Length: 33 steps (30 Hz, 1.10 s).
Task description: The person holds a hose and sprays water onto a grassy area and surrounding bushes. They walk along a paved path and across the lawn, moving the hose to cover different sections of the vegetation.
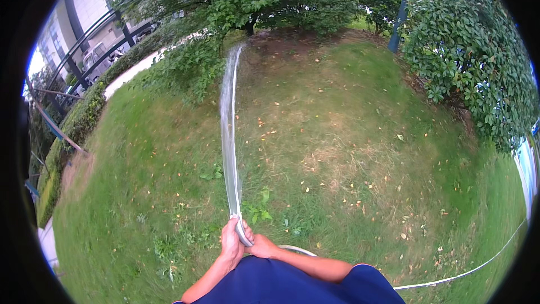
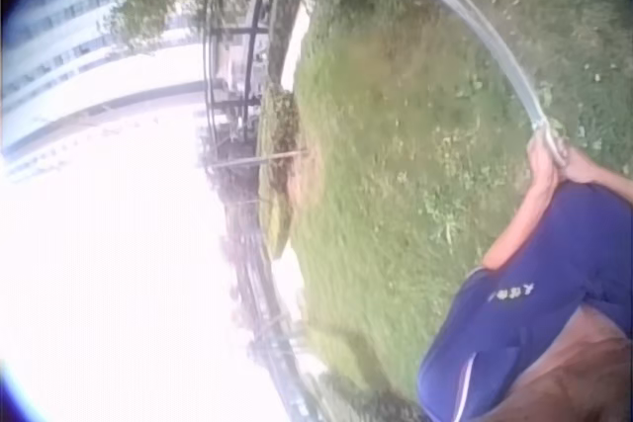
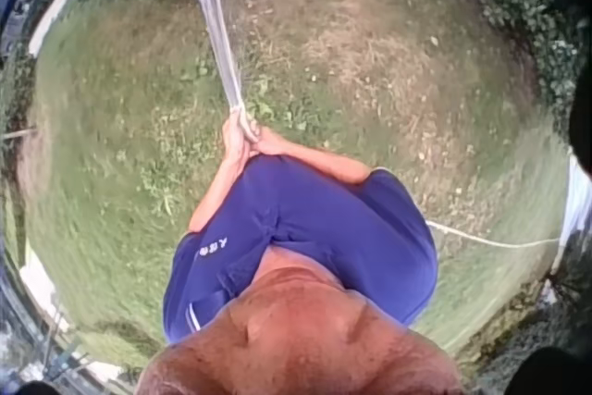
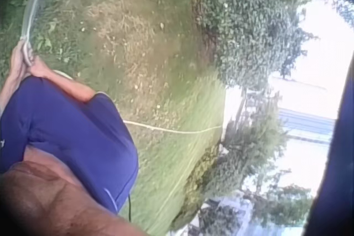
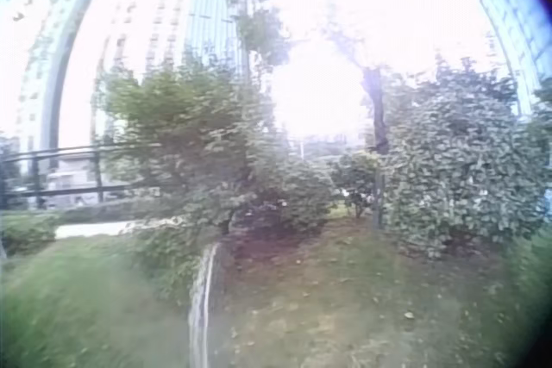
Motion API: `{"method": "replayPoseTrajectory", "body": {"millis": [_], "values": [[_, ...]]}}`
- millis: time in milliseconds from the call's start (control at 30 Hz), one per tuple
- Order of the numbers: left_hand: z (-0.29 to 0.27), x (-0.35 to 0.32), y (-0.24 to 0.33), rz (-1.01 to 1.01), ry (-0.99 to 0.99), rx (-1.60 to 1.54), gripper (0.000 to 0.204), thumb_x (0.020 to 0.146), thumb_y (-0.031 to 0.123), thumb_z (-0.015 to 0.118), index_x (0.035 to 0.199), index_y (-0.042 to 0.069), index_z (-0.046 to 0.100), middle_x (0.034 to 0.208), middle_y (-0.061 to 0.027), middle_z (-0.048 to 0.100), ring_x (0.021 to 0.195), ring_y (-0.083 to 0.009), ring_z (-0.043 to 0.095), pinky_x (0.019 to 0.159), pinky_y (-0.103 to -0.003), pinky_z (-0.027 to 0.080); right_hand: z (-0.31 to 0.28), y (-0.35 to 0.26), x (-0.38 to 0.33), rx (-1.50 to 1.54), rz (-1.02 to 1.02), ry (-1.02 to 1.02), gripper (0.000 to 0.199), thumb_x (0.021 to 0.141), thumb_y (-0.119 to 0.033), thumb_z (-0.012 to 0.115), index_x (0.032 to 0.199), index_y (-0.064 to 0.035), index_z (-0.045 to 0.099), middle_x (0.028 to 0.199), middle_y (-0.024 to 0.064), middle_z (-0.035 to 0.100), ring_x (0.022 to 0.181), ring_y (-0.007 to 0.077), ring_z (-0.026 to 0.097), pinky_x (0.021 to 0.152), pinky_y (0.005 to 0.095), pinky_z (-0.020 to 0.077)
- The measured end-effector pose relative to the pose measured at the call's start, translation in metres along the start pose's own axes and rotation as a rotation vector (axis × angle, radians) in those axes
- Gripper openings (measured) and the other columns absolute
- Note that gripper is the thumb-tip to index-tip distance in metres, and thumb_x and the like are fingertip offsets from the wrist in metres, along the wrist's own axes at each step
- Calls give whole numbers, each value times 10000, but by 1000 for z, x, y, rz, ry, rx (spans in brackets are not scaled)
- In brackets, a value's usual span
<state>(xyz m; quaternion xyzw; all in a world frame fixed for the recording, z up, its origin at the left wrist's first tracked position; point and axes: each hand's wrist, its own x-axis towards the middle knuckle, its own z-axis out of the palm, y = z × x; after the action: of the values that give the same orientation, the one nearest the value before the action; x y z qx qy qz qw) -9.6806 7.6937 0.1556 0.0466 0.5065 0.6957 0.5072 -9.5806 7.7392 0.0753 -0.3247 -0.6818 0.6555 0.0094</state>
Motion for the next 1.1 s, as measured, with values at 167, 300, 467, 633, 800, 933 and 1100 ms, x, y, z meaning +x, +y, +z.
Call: {"method": "replayPoseTrajectory", "body": {"millis": [167,300,467,633,800,933,1100], "values": [[3,-4,1,4,-19,2,324,935,323,481,808,25,482,594,-75,460,505,-192,494,486,-325,435,0,6,1,13,-11,-3,394,694,-361,728,861,-13,651,837,180,668,799,283,658,728,382,498],[1,-4,-2,0,-40,2,330,934,325,476,804,22,489,599,-83,473,503,-196,497,485,-325,438,1,10,0,0,-14,9,397,694,-360,726,872,-12,655,844,182,671,799,284,659,725,379,498],[-1,-4,-5,15,-53,-28,342,958,304,442,810,3,511,578,-99,498,490,-190,516,468,-304,451,-1,7,-3,-20,23,-28,342,715,-304,718,858,-6,631,836,146,663,807,243,649,735,356,494],[-1,-5,-7,8,-61,-16,343,960,300,441,803,4,517,569,-101,501,484,-191,514,465,-305,450,-2,-3,-12,-52,66,18,347,710,-305,723,847,-2,628,827,149,665,794,255,652,729,364,497],[3,-8,-6,-15,-63,1,346,957,305,449,797,6,517,562,-99,496,472,-191,508,460,-305,445,1,10,-10,-25,29,48,360,697,-313,730,839,2,627,820,151,664,791,258,653,727,365,498],[4,-8,-8,-20,-77,-3,346,956,309,454,795,8,516,560,-99,495,473,-191,507,461,-303,442,-2,5,-15,-7,39,50,439,681,-372,732,869,18,661,863,205,671,826,306,665,739,386,502],[4,-8,-9,-20,-98,-6,352,956,318,459,795,10,514,560,-97,495,478,-188,508,467,-299,444,-2,9,-15,-23,72,51,439,687,-373,728,881,15,659,870,204,672,831,310,664,752,385,501]]}}
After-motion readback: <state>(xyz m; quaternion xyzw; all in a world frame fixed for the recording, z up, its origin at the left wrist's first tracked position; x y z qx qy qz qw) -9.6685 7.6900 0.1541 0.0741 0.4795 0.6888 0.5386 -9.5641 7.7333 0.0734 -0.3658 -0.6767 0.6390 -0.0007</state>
